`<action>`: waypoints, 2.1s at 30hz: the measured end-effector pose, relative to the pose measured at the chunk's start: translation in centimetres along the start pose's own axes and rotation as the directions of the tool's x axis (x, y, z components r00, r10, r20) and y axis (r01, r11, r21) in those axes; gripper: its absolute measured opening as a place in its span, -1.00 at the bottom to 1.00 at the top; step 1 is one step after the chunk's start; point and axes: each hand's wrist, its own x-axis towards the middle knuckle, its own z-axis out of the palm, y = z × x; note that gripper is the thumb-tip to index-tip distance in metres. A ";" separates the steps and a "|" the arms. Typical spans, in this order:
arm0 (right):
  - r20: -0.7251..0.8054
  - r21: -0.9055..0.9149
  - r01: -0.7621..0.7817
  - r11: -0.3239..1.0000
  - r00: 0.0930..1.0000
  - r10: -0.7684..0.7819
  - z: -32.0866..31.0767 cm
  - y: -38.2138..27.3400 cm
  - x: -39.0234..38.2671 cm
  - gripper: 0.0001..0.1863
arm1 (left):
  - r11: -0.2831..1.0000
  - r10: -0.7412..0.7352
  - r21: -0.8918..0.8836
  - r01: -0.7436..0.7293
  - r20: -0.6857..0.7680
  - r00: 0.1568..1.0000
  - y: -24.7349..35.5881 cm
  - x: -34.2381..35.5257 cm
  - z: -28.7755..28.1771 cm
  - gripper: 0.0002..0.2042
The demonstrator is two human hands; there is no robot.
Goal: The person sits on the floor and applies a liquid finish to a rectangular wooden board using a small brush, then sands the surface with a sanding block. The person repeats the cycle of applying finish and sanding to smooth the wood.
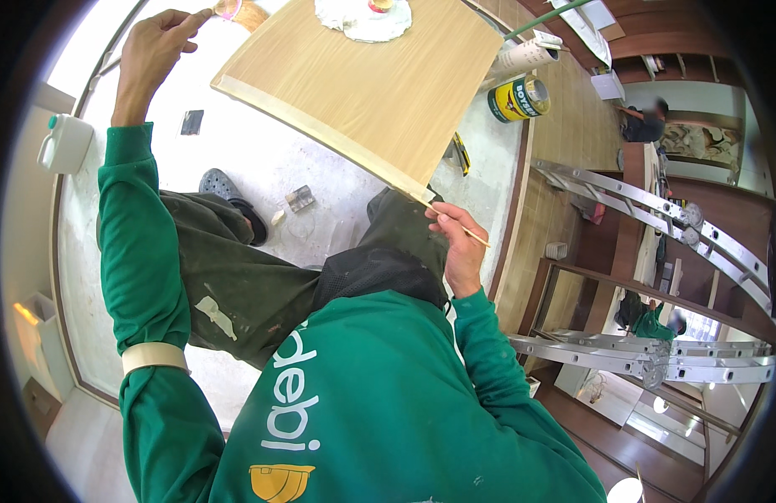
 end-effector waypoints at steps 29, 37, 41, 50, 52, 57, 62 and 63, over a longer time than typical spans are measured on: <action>0.044 0.013 0.019 1.000 0.999 -0.019 1.0 -1.5 0.4 -0.76 | 0.999 0.014 -0.034 -0.014 -0.015 1.000 -1.5 0.5 0.0 -0.39; -0.026 -0.036 -0.029 0.999 0.999 0.028 -0.4 -2.3 -0.6 -0.75 | 1.000 -0.001 -0.023 0.002 0.011 1.000 -0.9 0.3 -0.9 -0.41; 0.025 -0.017 -0.009 1.000 1.000 0.010 1.2 -1.9 0.5 -0.75 | 0.999 0.047 -0.025 -0.047 -0.016 0.999 -0.1 0.0 -1.2 -0.43; -0.068 0.032 -0.041 0.999 0.997 0.043 -2.9 -3.7 -1.0 -0.72 | 0.998 -0.040 -0.055 0.036 -0.073 0.996 3.0 -2.1 -3.1 -0.47; -0.062 0.097 -0.005 0.995 0.998 0.012 -2.8 -4.2 -0.6 -0.70 | 0.973 -0.140 -0.203 0.113 -0.120 0.983 7.6 -2.8 -3.7 -0.67; 0.081 0.083 0.106 0.991 0.990 -0.113 2.7 -7.7 1.3 -0.65 | 0.960 -0.165 -0.251 0.127 -0.136 0.977 6.9 -2.9 -4.3 -0.65; 0.263 0.052 0.217 0.975 0.939 -0.223 8.9 -9.2 3.1 -0.67 | 0.984 -0.122 -0.156 0.090 -0.212 0.970 5.6 -2.8 -3.8 -0.45; 0.279 0.069 0.220 0.973 0.932 -0.231 9.5 -9.2 3.4 -0.67 | 0.986 -0.099 -0.155 0.056 -0.288 0.953 5.9 -2.9 -3.4 -0.37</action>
